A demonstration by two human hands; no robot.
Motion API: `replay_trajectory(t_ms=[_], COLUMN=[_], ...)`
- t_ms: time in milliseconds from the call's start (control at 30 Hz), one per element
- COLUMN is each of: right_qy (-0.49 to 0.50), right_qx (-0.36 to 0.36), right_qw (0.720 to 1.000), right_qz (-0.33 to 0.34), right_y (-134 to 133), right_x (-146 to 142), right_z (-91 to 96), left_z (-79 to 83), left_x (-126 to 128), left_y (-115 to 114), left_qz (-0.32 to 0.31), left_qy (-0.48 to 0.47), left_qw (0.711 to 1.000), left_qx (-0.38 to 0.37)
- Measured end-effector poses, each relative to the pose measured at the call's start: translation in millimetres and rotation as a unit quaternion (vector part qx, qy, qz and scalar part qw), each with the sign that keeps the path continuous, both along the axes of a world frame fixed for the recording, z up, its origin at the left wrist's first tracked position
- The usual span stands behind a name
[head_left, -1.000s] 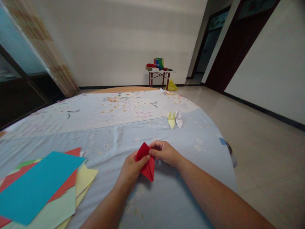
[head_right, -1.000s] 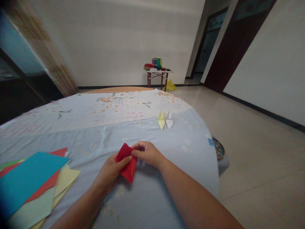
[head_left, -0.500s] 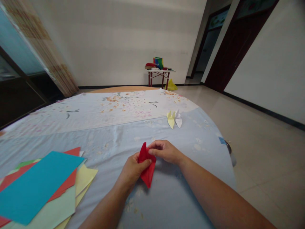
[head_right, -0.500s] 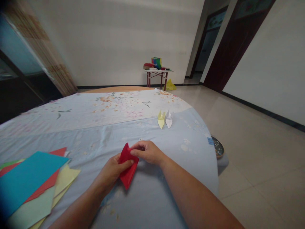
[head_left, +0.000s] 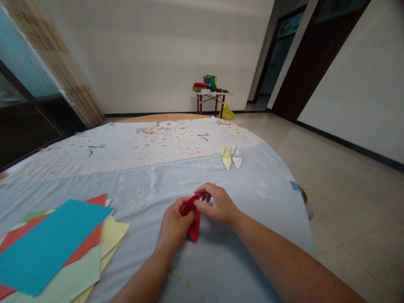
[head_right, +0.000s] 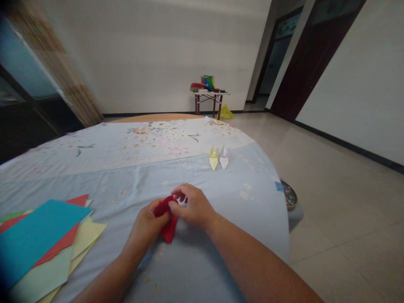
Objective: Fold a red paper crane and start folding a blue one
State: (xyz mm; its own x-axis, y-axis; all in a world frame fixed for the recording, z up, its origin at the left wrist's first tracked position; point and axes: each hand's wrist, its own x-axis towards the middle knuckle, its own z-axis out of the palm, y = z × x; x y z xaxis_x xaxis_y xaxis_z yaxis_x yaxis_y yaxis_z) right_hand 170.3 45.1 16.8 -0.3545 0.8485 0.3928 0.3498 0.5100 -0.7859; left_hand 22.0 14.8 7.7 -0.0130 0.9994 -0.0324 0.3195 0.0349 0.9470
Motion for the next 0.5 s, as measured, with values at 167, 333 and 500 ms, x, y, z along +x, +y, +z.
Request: replay_trajectory(t_ms=[167,333,500], right_qy=[-0.046,-0.053,-0.002], right_qx=[0.086,0.099,0.054], right_qw=[0.994,0.99,0.998], right_qz=[-0.05,-0.079,-0.013], right_y=[-5.4,-7.6,-3.3], right_x=[-3.8,-5.1,-0.8], right_z=[0.2,-0.6,2.3], left_z=[10.9,14.1,3.1], left_x=[2.6,6.9,5.5], left_y=[-7.2,-10.3,-3.1], left_qz=[0.014,0.0,-0.034], left_qy=[0.081,0.095,-0.04], left_qw=[0.996,0.994,0.998], left_qx=[0.043,0.05,-0.03])
